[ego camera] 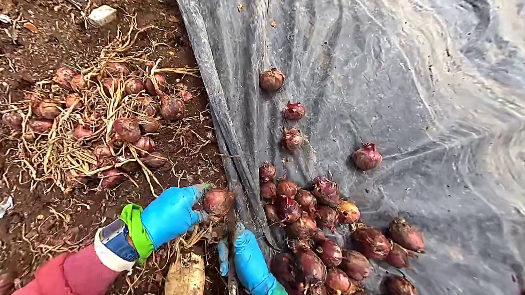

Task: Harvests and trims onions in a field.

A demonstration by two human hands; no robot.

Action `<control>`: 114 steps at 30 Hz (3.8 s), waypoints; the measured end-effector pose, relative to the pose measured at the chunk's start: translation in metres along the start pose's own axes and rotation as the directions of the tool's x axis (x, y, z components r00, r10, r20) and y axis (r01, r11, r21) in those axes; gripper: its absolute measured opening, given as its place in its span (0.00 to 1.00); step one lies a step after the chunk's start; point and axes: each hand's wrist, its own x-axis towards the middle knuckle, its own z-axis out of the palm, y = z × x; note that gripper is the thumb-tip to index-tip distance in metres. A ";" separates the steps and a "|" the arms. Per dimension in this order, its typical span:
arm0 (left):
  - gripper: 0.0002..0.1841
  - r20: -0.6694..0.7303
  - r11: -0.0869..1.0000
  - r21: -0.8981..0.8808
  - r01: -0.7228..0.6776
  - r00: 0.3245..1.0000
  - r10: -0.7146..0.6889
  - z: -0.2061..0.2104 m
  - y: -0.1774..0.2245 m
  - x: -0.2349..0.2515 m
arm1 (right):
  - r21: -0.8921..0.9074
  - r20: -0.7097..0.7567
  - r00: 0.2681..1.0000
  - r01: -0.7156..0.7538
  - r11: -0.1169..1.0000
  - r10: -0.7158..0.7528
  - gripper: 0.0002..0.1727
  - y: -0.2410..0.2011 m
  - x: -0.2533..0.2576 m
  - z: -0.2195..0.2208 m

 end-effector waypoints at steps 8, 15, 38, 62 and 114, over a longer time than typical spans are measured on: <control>0.13 -0.045 0.837 0.537 -0.103 0.988 0.150 -0.038 -0.024 -0.034 | -0.330 -0.031 0.999 -0.017 0.944 0.007 0.50 -0.029 -0.015 0.006; 0.14 0.234 0.857 0.451 -0.249 0.960 0.156 0.022 0.038 -0.037 | -0.435 -0.036 0.995 -0.099 0.895 0.092 0.54 -0.023 -0.022 0.003; 0.36 0.292 0.952 0.260 -0.162 0.953 0.082 -0.034 -0.011 -0.033 | -0.115 -0.083 0.992 0.090 0.989 -0.100 0.50 -0.003 0.005 0.046; 0.24 -0.246 0.774 0.553 0.309 0.948 -0.202 -0.071 -0.123 0.115 | -0.181 -0.259 0.966 -0.060 0.982 0.011 0.53 0.016 -0.020 -0.029; 0.20 0.254 0.906 0.381 -0.183 0.963 0.088 0.004 0.033 -0.048 | -0.461 0.026 0.998 -0.043 0.886 0.062 0.52 -0.023 -0.022 0.011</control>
